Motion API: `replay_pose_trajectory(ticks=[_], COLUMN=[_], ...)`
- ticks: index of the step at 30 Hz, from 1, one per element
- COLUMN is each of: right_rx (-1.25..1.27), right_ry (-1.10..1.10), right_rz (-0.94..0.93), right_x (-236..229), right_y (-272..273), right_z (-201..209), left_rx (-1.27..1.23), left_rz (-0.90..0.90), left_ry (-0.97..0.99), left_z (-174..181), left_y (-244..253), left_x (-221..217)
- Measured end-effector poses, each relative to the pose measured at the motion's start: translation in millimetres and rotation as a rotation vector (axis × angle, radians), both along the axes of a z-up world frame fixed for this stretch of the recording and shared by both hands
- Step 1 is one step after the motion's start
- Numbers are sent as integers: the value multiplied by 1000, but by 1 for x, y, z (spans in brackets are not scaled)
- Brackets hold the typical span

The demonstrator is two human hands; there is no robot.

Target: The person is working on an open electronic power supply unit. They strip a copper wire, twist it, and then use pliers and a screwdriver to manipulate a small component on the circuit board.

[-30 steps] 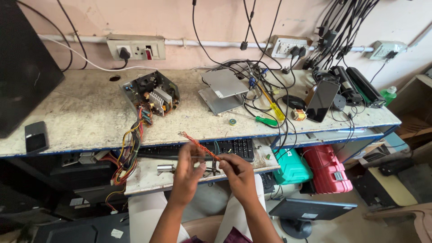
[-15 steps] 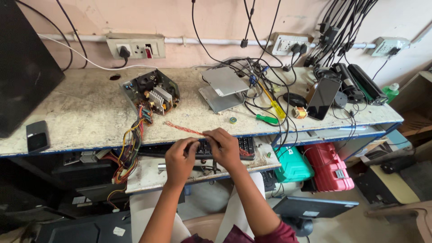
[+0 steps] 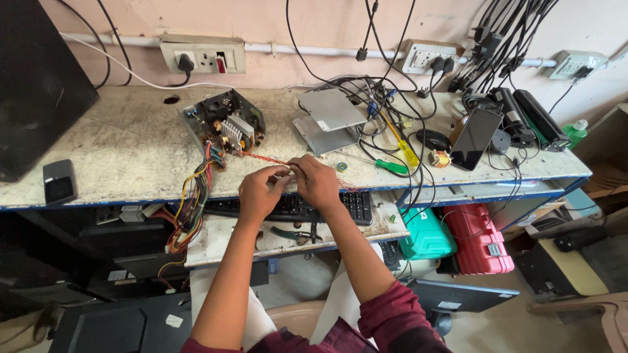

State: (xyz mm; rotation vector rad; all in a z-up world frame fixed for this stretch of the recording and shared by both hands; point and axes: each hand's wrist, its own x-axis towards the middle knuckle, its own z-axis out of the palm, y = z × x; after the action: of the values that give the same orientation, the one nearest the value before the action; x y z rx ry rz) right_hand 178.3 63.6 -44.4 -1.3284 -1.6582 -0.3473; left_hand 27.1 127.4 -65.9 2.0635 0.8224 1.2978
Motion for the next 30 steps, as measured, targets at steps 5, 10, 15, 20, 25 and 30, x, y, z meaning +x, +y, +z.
replay_pose_trajectory(ticks=[5, 10, 15, 20, 25, 30], right_rx=[-42, -54, -120, -140, -137, -142], right_ry=[27, 88, 239, 241, 228, 262], right_rz=[2, -13, -39, -109, -129, -104], right_x=[2, 5, 7, 4, 3, 7], right_y=[3, 8, 13, 13, 10, 13], right_z=[-2, -6, -8, 0, 3, -4], left_rx=[158, 125, 216, 134, 146, 395], left_rz=[-28, 49, 72, 46, 81, 189], left_ry=[-74, 10, -155, -353, -320, -130], left_z=[6, 10, -10, -26, -20, 5], left_y=[-7, -10, -10, -3, -2, 4], left_x=[-5, -2, -1, 3, 1, 4])
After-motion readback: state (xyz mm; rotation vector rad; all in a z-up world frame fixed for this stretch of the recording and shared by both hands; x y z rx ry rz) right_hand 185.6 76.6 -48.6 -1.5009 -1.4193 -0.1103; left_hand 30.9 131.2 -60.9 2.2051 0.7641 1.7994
